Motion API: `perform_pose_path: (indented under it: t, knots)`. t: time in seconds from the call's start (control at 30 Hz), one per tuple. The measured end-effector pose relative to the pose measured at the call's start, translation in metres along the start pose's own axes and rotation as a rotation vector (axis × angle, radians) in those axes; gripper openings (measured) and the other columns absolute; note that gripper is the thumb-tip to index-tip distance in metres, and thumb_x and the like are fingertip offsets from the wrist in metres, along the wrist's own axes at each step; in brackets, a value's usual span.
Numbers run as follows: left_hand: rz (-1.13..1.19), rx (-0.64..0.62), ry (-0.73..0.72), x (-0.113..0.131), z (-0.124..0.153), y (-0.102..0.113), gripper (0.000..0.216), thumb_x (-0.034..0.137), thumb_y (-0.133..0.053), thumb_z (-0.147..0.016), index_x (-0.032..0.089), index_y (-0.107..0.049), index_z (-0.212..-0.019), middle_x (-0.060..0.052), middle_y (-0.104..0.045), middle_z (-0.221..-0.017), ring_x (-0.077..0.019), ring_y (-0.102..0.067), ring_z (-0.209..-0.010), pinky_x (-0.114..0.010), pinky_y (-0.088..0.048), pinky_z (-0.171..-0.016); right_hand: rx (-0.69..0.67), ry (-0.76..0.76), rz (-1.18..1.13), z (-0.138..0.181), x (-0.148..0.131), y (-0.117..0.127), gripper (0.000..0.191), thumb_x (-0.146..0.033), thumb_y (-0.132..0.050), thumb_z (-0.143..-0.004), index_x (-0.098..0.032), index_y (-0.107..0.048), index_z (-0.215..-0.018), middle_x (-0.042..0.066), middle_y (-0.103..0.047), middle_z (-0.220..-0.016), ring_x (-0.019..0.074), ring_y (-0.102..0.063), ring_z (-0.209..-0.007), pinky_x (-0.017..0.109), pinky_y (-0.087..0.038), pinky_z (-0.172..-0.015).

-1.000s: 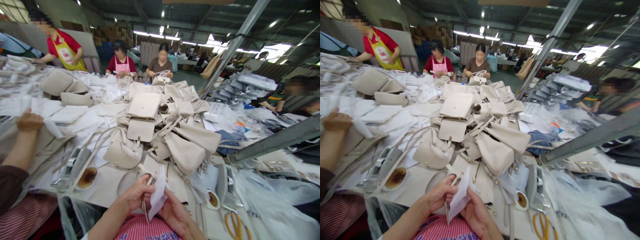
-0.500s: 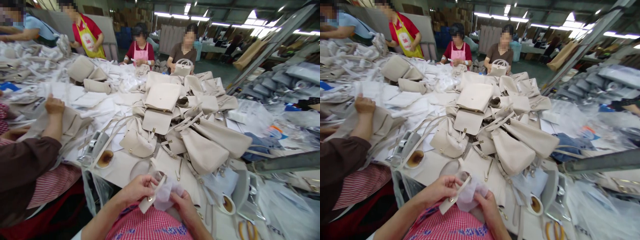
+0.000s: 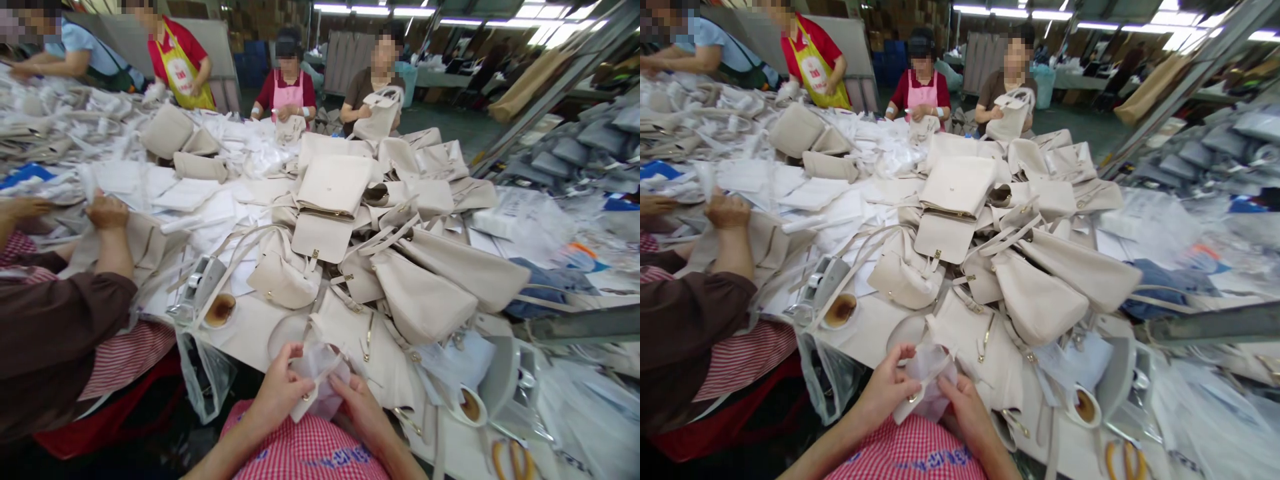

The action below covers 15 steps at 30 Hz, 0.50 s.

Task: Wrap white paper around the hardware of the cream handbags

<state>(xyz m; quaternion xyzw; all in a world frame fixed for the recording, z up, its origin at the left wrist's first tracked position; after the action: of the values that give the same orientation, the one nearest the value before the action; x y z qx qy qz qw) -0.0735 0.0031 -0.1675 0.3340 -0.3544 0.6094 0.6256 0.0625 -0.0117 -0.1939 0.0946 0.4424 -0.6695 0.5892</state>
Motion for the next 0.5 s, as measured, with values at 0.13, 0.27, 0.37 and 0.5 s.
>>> perform_pose_path:
  t: [0.13,0.27,0.37,0.5]
  knots:
    - [0.031,-0.052,0.065,-0.02,-0.005,-0.001,0.037,0.023,-0.067,-0.063,0.017,-0.051,-0.095,0.007,-0.053,-0.062,-0.0105,-0.051,-0.05,-0.02,-0.032,-0.046,-0.097,-0.038,-0.175,0.004,0.007,-0.014,0.042,-0.049,-0.076,-0.076,-0.015,-0.073,-0.101,0.009,-0.076,-0.084,0.0255,-0.071,-0.085,0.043,-0.049,-0.09]
    - [0.033,-0.038,0.085,-0.024,-0.006,0.002,0.032,0.022,-0.064,-0.061,0.017,-0.052,-0.09,0.009,-0.051,-0.053,-0.0111,-0.049,-0.048,-0.021,-0.032,-0.046,-0.104,-0.03,-0.19,0.004,0.005,-0.015,0.042,-0.051,-0.071,-0.081,-0.013,-0.073,-0.1,0.01,-0.076,-0.085,0.0256,-0.071,-0.088,0.042,-0.049,-0.091]
    - [0.145,-0.06,0.1,-0.024,-0.005,-0.003,0.035,0.02,-0.065,-0.058,0.017,-0.054,-0.091,0.005,-0.061,-0.064,-0.0135,-0.055,-0.054,-0.023,-0.039,-0.051,-0.049,-0.042,-0.168,0.002,0.0,-0.009,0.041,-0.046,-0.079,-0.073,-0.014,-0.074,-0.097,0.009,-0.077,-0.086,0.0228,-0.071,-0.081,0.037,-0.051,-0.084]
    - [0.228,-0.057,0.099,-0.016,-0.005,-0.005,0.036,0.018,-0.068,-0.056,0.016,-0.059,-0.091,0.002,-0.067,-0.073,-0.0152,-0.06,-0.062,-0.026,-0.045,-0.059,-0.027,-0.069,-0.01,-0.007,-0.008,0.002,0.041,-0.046,-0.084,-0.067,-0.014,-0.075,-0.091,0.006,-0.076,-0.083,0.0185,-0.068,-0.071,0.031,-0.051,-0.074]
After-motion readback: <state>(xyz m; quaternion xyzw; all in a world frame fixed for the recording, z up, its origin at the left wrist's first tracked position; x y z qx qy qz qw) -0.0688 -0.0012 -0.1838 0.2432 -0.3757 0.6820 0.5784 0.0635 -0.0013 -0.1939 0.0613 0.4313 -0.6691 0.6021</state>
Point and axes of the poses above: each hand's wrist, its own z-axis away from the middle knuckle, its own y-axis out of the back of the hand, x = y × z, the point moved 9 cm from there along -z, towards the middle knuckle
